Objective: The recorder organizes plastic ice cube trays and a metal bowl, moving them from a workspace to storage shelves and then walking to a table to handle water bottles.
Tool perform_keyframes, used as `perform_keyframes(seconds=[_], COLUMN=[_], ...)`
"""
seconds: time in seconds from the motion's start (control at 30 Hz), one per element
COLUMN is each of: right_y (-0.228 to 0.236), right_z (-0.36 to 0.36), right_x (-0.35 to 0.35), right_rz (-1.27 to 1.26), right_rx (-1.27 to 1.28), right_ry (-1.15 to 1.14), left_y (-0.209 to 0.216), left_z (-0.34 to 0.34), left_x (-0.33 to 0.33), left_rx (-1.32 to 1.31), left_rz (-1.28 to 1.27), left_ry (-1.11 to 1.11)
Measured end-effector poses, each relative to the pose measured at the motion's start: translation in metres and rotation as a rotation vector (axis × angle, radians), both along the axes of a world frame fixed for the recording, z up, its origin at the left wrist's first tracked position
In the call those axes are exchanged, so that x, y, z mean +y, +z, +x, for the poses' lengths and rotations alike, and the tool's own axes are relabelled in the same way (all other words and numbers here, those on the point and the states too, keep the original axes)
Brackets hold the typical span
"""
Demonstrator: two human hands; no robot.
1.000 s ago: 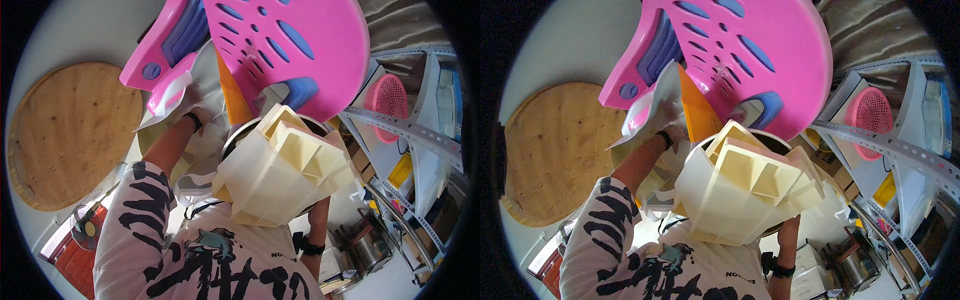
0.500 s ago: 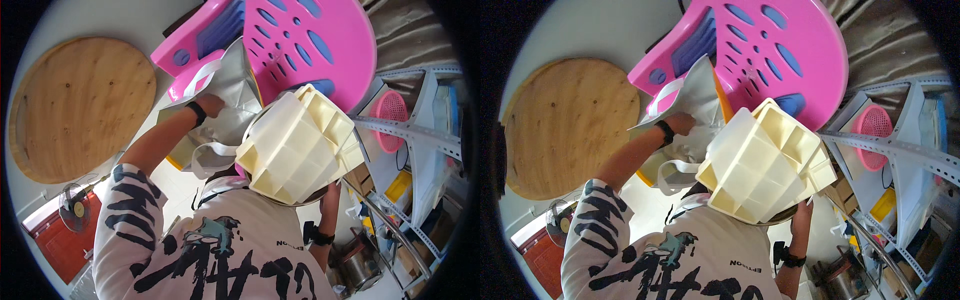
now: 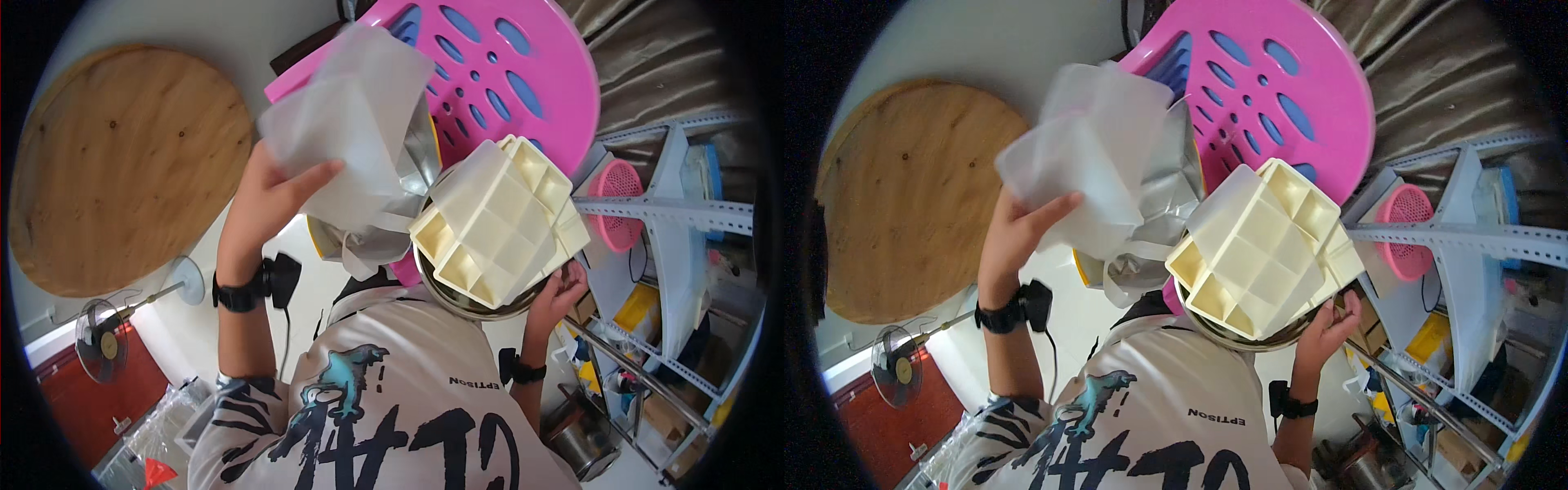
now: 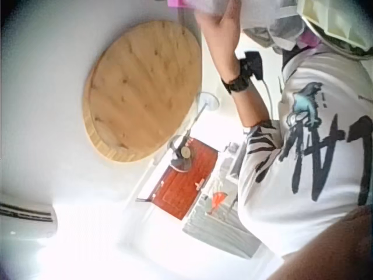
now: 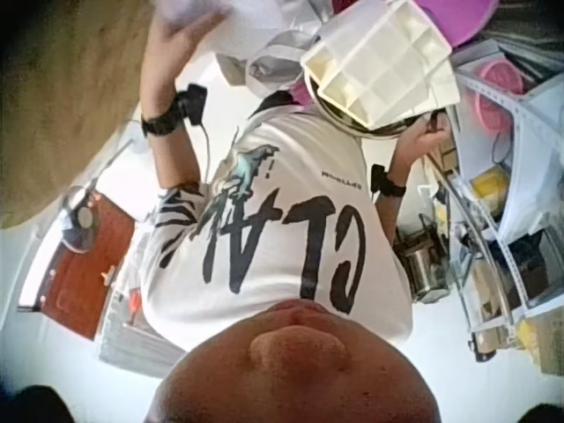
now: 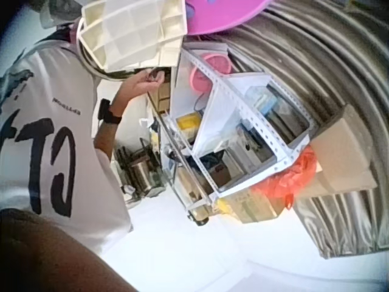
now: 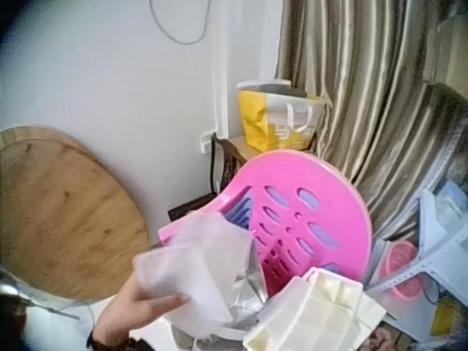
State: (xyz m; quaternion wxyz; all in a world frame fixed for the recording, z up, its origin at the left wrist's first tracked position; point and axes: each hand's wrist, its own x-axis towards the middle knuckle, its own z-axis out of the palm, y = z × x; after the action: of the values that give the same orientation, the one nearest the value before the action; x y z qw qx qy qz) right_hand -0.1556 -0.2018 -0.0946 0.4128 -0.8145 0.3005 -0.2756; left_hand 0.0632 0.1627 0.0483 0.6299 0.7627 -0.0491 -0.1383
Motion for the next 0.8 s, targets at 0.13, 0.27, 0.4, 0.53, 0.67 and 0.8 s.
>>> perform_keyframes(seconds=[0.13,0.27,0.4,0.53,0.67,0.8], right_y=[0.015,0.072,0.106,0.090,0.099,0.080], right_z=[0.003,0.024,0.048,0.072,0.077,0.075], right_x=[0.007,0.023,0.035,0.040,0.041,0.026], right_rz=[-0.189,-0.331,-0.152,0.717,0.735,0.628], right_rx=[0.080,0.033,-0.135,-0.136,-0.169,-0.076], right_ry=[-0.037,0.002,0.190,0.333,0.244,0.290], left_y=[-0.007,-0.022,-0.022,-0.069,-0.070,-0.073], left_z=[-0.028,-0.047,-0.056,-0.062,-0.059,-0.067], left_x=[-0.011,-0.055,-0.111,-0.141,-0.143,-0.150], left_rx=[0.081,0.262,0.259,0.250,0.291,0.209], left_rz=[-0.454,-0.596,-0.596,-0.452,-0.459,-0.456], left_ry=[0.056,-0.159,-0.364,-0.479,-0.444,-0.387])
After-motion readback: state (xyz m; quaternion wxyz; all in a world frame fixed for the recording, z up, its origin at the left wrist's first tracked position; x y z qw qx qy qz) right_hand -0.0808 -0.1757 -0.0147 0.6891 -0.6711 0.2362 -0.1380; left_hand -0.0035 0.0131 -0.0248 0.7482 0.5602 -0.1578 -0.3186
